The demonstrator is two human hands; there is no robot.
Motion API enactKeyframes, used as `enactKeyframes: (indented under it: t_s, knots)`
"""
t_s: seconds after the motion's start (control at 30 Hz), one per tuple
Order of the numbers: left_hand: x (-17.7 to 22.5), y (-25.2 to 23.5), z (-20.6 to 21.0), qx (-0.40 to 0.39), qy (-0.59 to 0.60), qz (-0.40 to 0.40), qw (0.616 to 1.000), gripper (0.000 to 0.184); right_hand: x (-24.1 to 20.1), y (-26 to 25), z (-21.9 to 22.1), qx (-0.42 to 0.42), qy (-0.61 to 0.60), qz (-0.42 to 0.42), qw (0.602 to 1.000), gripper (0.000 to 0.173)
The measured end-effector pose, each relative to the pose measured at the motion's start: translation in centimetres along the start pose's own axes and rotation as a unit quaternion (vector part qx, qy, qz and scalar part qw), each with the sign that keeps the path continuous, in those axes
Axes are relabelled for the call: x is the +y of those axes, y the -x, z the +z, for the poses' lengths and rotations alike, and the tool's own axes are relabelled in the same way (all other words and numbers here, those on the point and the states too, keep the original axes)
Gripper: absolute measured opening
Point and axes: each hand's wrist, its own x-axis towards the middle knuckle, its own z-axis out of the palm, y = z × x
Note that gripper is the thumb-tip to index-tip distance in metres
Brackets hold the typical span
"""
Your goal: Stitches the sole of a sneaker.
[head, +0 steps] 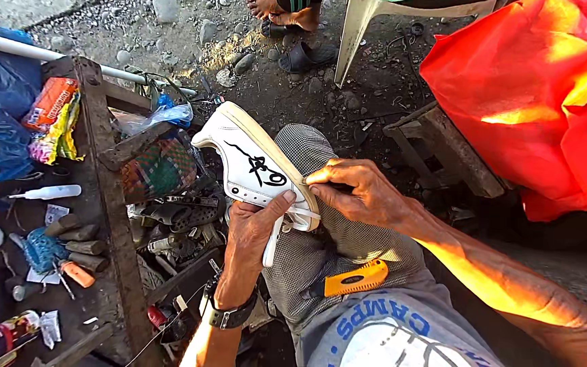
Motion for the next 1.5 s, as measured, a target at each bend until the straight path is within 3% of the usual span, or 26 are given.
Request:
enactKeyframes:
  t_s: [0.23, 0.5, 0.73, 0.93, 1.23, 1.5]
  knots:
    - [-0.1, 0.1, 0.6, 0.022, 0.004, 0.009, 1.000, 0.017, -0.3, -1.0, -1.0, -0.041, 0.057, -0.029, 0.997, 0.020]
    - [-0.2, 0.1, 0.4, 0.019, 0.007, 0.009, 1.000, 0.017, 0.2, -1.4, -1.3, -0.080, -0.020, 0.008, 0.997, 0.019]
    - [-0.3, 0.1, 0.5, 0.033, 0.005, 0.017, 0.999, 0.015, -0.4, -2.1, -1.8, -0.090, 0.085, -0.071, 0.990, 0.020]
    - [-0.1, 0.1, 0.5, 0.045, 0.013, 0.014, 0.999, 0.013, -0.2, -3.1, -2.2, -0.120, 0.069, -0.090, 0.986, 0.020]
    - [-0.2, 0.2, 1.4, 0.031, 0.058, 0.015, 0.998, 0.014, -2.1, -4.5, -2.0, -0.096, 0.248, -0.145, 0.953, 0.026]
    - [-0.8, 0.0, 1.6, 0.032, 0.052, 0.034, 0.998, 0.013, -4.7, -5.8, -1.6, -0.186, 0.309, -0.101, 0.927, 0.011]
